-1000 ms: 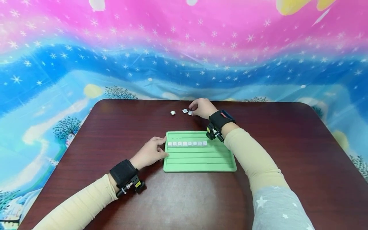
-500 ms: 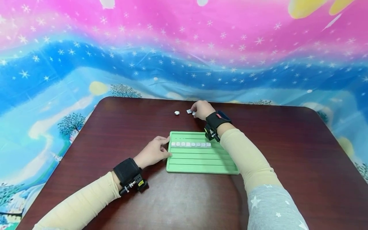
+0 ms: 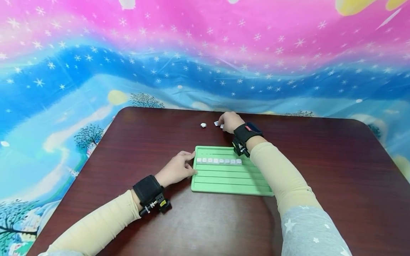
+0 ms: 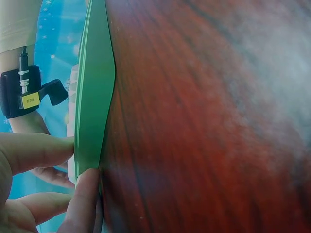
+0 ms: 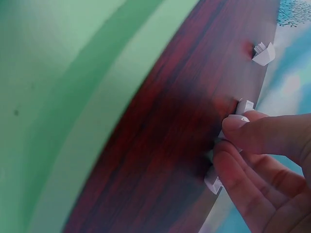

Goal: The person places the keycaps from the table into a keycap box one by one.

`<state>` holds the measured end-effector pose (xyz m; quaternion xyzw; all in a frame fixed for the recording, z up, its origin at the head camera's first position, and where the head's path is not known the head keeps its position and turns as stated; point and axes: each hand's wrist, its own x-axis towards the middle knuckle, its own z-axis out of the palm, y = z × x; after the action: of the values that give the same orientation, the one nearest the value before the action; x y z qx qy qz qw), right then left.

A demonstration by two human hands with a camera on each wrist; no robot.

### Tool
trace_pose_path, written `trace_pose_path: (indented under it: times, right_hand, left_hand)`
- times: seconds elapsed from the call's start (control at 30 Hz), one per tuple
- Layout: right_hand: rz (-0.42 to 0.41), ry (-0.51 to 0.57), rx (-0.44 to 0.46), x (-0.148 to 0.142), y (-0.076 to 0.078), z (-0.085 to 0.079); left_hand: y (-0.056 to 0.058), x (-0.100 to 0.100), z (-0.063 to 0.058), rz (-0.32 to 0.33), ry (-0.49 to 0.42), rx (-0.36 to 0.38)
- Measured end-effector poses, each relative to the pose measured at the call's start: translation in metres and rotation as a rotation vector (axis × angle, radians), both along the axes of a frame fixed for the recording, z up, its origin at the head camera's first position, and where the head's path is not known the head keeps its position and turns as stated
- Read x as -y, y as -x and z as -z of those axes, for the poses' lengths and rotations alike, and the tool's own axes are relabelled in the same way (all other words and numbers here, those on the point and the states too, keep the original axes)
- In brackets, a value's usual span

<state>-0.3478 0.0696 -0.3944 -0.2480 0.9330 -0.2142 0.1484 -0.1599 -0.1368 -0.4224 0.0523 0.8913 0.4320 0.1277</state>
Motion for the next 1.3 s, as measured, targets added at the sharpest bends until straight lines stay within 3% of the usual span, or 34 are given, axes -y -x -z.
trace_pose_path:
  times: [0.63, 0.97, 1.3]
  right_hand:
    - [0.007, 0.018, 0.001, -0.01, -0.007, 0.001]
    - [-0.023, 0.08, -0.012, -0.025, -0.01, -0.003]
    - [0.01, 0.143, 0.0, -0.036, -0.016, -0.005]
  left_hand:
    - [-0.004, -0.002, 0.001, -0.002, -0.012, -0.006]
    - [-0.003, -0.001, 0.002, -0.004, -0.013, -0.018]
    - [-0.003, -0.002, 0.002, -0.009, -0.009, -0.018]
